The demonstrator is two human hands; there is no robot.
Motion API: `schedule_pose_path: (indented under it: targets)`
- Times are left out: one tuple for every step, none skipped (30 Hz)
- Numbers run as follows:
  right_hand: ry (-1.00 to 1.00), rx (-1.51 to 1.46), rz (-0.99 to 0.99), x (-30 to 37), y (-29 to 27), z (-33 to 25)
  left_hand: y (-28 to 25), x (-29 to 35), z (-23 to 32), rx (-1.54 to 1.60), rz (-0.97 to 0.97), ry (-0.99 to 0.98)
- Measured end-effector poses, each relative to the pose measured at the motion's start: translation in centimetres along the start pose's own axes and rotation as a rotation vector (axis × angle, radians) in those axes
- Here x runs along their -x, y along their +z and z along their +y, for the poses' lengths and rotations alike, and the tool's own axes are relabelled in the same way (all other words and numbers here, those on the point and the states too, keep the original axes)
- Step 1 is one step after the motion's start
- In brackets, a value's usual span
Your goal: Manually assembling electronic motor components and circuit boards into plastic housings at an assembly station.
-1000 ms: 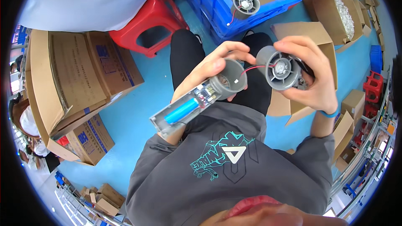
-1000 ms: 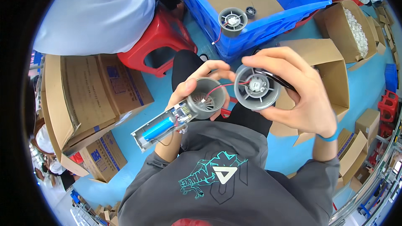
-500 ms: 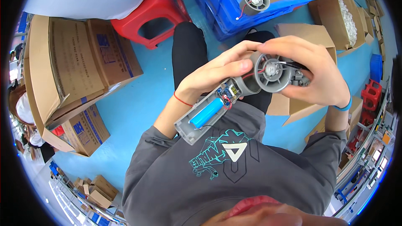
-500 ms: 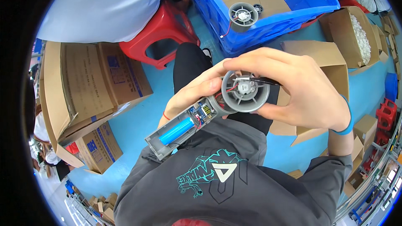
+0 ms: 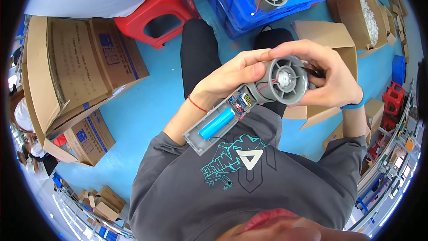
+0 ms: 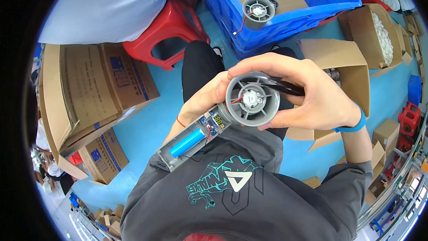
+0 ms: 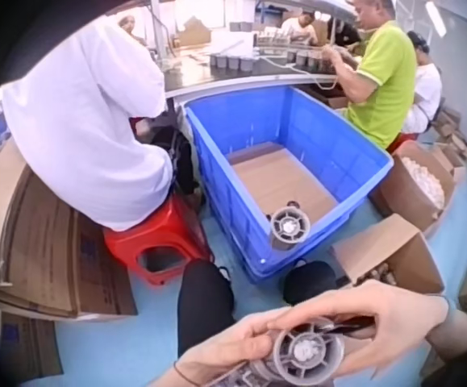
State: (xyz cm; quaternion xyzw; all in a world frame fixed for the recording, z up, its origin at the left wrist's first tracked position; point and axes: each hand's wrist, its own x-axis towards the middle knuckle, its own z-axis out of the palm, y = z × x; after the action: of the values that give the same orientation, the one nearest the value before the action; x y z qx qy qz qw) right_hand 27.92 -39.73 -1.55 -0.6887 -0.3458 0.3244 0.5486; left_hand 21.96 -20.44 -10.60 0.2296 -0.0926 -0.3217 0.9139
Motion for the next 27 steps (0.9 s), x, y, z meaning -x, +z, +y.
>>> schedule_pose_path:
  targets:
    - [0.034, -0.056, 0.003, 0.1, 0.1, 0.1, -0.3, 0.0, -0.1, -0.046, -0.021, 0.012]
    - [0.07, -0.113, 0.007, 0.3, 0.1, 0.2, -0.6, 0.0, -0.3, -0.091, -0.042, 0.023]
    - [0.072, -0.114, 0.004, 0.4, 0.0, 0.1, -0.7, -0.1, -0.4, -0.116, -0.07, 0.033]
    - [0.064, -0.073, -0.002, 0.5, -0.2, -0.1, -0.5, 0.0, -0.4, -0.113, -0.068, 0.036]
    - [0.052, -0.032, -0.011, 0.4, -0.4, -0.3, 0.1, 0.0, -0.1, -0.076, -0.048, 0.021]
    - [0.052, -0.032, -0.016, 0.4, -0.4, -0.5, 0.3, 0.0, 0.0, -0.039, -0.029, 0.006]
    - [0.088, 0.036, 0.025, 0.3, -0.3, -0.7, -0.1, -0.1, -0.3, -0.074, 0.017, 0.026]
    - [0.124, 0.105, 0.07, 0.3, -0.3, -0.9, -0.6, -0.1, -0.5, -0.074, 0.018, 0.031]
    - [0.135, 0.118, 0.06, 0.2, -0.4, -0.9, -1.2, -0.2, -0.7, -0.111, 0.011, 0.017]
    - [0.134, 0.12, 0.056, 0.2, -0.5, -0.9, -1.4, -0.3, -0.9, -0.148, 0.005, 0.003]
    - [0.156, 0.078, 0.056, 0.3, -0.5, -0.8, -1.0, -0.5, -1.2, -0.171, 0.053, 0.024]
    - [0.177, 0.036, 0.057, 0.4, -0.5, -0.7, -0.7, -0.5, -1.2, -0.169, 0.053, 0.026]
    - [0.179, 0.037, 0.055, 0.4, -0.7, -0.4, -0.5, -0.5, -1.2, -0.149, 0.051, 0.022]
    - [0.152, 0.013, 0.006, 0.5, -0.9, -0.1, -0.3, -0.4, -1.2, -0.128, 0.049, 0.017]
    - [0.125, -0.012, -0.043, 0.5, -1.1, 0.2, -0.2, -0.4, -1.4, -0.106, 0.047, 0.006]
    - [0.129, -0.012, -0.044, 0.5, -1.0, 0.4, -0.3, -0.4, -1.4, -0.102, 0.046, 0.007]
    - [0.149, -0.04, -0.028, 0.5, -1.1, 0.5, -0.4, -0.4, -1.4, -0.081, 0.025, -0.012]
    - [0.169, -0.067, -0.011, 0.5, -1.1, 0.6, -0.5, -0.4, -1.3, -0.059, 0.002, -0.031]
    - [0.173, -0.066, -0.013, 0.5, -1.1, 0.7, -0.3, -0.3, -1.2, -0.056, 0.001, -0.029]
    - [0.171, -0.029, -0.014, 0.5, -1.1, 0.8, 0.0, -0.3, -1.0, -0.077, 0.054, -0.028]
    - [0.169, 0.007, -0.016, 0.5, -1.1, 0.8, 0.2, -0.3, -0.9, -0.098, 0.107, -0.027]
    - [0.172, 0.008, -0.017, 0.5, -1.1, 0.9, 0.1, -0.2, -0.9, -0.095, 0.107, -0.026]
    - [0.157, 0.044, -0.007, 0.5, -1.1, 0.8, -0.1, -0.1, -0.8, -0.092, 0.124, -0.036]
    - [0.142, 0.079, 0.003, 0.5, -1.1, 0.8, -0.3, 0.0, -0.8, -0.088, 0.141, -0.047]
    - [0.144, 0.078, 0.003, 0.5, -1.2, 1.0, -0.4, -0.1, -1.0, -0.132, 0.133, -0.019]
    - [0.135, 0.07, -0.006, 0.4, -1.4, 1.3, -0.1, -0.1, -1.0, -0.131, 0.133, -0.022]
    - [0.126, 0.062, -0.015, 0.4, -1.5, 1.5, 0.3, -0.1, -1.1, -0.096, 0.168, -0.025]
